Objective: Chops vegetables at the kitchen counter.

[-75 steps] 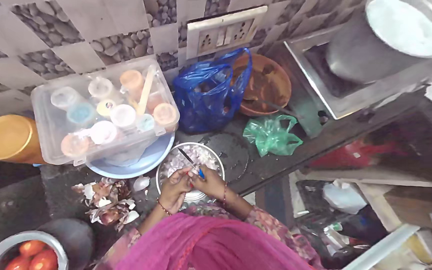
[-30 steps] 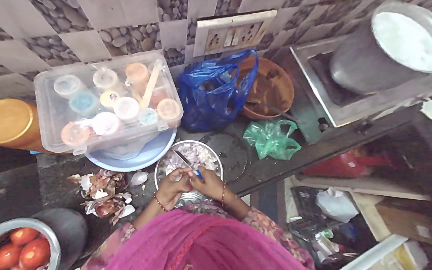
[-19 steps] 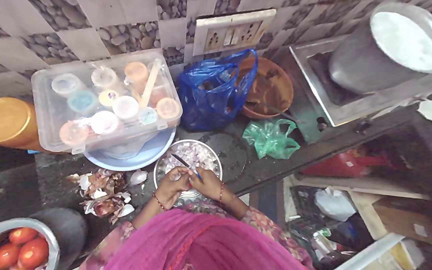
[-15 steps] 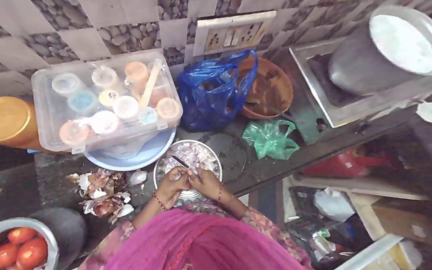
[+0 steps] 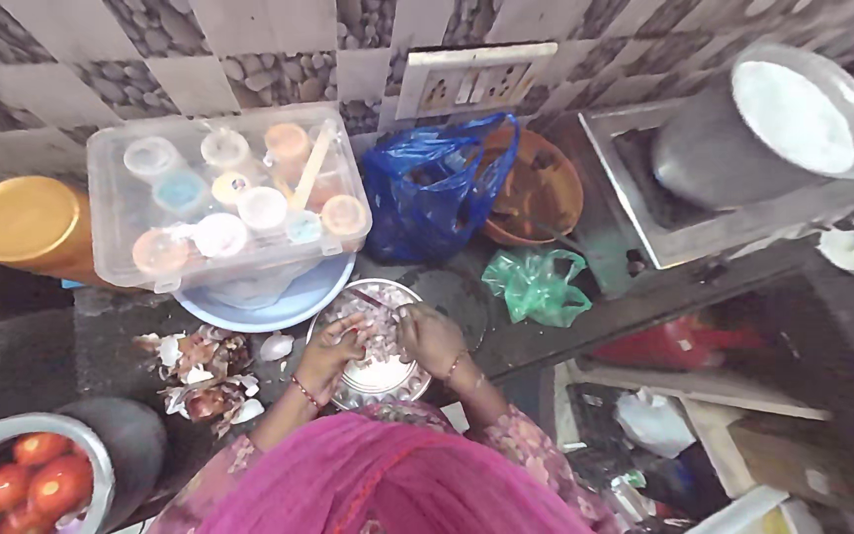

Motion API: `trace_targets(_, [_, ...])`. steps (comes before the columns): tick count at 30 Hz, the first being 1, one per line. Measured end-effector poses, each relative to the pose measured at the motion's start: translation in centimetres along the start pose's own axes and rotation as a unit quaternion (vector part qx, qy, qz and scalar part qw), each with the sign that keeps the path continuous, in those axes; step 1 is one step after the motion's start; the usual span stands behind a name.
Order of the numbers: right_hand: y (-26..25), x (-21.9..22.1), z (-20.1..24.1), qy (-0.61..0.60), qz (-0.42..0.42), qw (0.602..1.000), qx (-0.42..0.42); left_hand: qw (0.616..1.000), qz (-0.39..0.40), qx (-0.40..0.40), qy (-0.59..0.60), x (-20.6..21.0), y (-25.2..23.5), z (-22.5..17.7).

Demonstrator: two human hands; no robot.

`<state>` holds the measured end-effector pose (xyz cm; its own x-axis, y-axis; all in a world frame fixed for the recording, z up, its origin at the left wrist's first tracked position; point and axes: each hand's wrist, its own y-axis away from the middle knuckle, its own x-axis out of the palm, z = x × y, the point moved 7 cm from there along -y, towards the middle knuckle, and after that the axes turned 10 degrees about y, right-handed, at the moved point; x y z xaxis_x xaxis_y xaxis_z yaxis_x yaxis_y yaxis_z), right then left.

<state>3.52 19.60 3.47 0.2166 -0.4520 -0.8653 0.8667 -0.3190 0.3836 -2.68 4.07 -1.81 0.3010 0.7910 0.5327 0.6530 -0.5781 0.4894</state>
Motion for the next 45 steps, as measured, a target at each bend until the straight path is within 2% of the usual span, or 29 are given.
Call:
trace_targets(5, [-0.5, -0.2, 0.4, 0.059, -0.069, 0.996, -0.012, 0.998, -0.01, 0.038, -0.046, -0.2, -0.2, -0.2])
trace_targets(11, [0.1, -0.6, -0.1, 0.021, -0.099, 0.995, -0.001, 0.995, -0.01, 0.041, -0.091, 0.2, -0.9, -0.3])
trace_targets(14, [1.0, -0.5, -0.5, -0.045, -0.129, 0.991, -0.009, 0.999, 0.024, 0.014, 0.019, 0.9, -0.8, 0.1])
trace_targets(17, [1.7, -0.1, 0.0, -0.107, -0.18, 0.977, -0.042, 0.985, 0.037, -0.045, 0.162, 1.8, 0.2, 0.2])
trace_targets(20, [1.3, 0.5, 0.8, -0.11, -0.147, 0.982, -0.035, 0.971, 0.029, -0.084, 0.222, 1.8, 0.8, 0.9])
trace_targets(27, [-0.6, 0.6, 0.2, -0.092, -0.117, 0.989, 0.013, 0.969, 0.0, -0.069, 0.236, 0.4, 0.8, 0.9])
trace_targets(29, [-0.1, 0.3, 0.4, -0.098, -0.123, 0.987, -0.025, 0.968, -0.016, -0.063, 0.241, 0.1, 1.0, 0.6])
trace_targets(31, [0.9, 0.6, 1.6, -0.101, -0.125, 0.981, -0.105, 0.965, -0.012, -0.054, 0.255, 0.2, 1.3, 0.4])
trace_targets(33, [1.5, 1.3, 2.8, -0.09, -0.097, 0.98, -0.149, 0.959, 0.007, -0.052, 0.278, 0.7, 1.3, 0.6])
trace_targets(40, [1.5, 2.0, 2.9, -0.092, -0.083, 0.981, -0.148, 0.954, 0.095, -0.068, 0.275, 1.2, 1.1, 1.5])
trace_targets(43, [1.3, 1.7, 2.4, -0.132, -0.082, 0.978, -0.142, 0.957, 0.082, -0.075, 0.269, 1.4, 1.5, 1.4])
trace_targets(45, [1.2, 1.4, 1.7, -0.175, -0.072, 0.974, -0.121, 0.972, 0.07, -0.056, 0.215, 1.3, 1.8, 1.1])
